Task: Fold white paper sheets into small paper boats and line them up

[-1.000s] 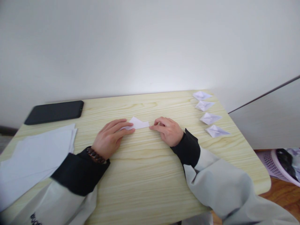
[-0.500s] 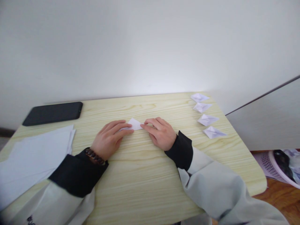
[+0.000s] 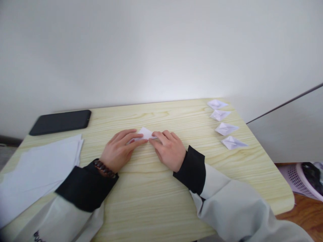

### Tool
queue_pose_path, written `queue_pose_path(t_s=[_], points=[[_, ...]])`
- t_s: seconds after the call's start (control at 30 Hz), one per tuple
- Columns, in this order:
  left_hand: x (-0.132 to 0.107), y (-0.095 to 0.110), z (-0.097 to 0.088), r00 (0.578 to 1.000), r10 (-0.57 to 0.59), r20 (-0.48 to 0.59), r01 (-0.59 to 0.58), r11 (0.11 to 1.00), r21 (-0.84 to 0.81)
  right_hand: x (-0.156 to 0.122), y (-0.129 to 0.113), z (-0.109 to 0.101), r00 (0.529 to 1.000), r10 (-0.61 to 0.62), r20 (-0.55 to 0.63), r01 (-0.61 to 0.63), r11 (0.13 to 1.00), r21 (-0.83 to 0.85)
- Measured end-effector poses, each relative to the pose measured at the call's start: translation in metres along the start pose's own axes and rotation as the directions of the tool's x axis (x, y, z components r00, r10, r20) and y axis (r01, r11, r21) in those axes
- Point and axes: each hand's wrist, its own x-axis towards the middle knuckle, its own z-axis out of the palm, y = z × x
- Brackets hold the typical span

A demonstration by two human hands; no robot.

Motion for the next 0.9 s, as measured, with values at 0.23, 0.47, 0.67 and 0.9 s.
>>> queue_pose_path(t_s=[0.23,0.47,0.67,0.9], points=[[0.001,0.002,0.0,1.0,0.0,-0.022,0.0,1.0,0.014,0.003,-0.014,0.001,1.0,-0.016,0.0,0.016,0.998,-0.054],[0.001,0.002,0.0,1.0,-0.008,-0.012,0.008,1.0,0.004,0.005,-0.027,0.0,0.999,0.047,-0.015,-0.048,0.993,-0.11],[0.0,0.001,0.0,1.0,-0.01,-0.015,0.01,1.0,-0.008,0.005,-0.025,0.001,0.999,0.044,-0.01,-0.044,0.995,-0.093],[0.0,0.001,-0.002,0.999,-0.018,-0.039,0.017,1.0,-0.005,0.005,-0.022,0.002,0.998,0.054,-0.014,-0.054,0.998,-0.034]])
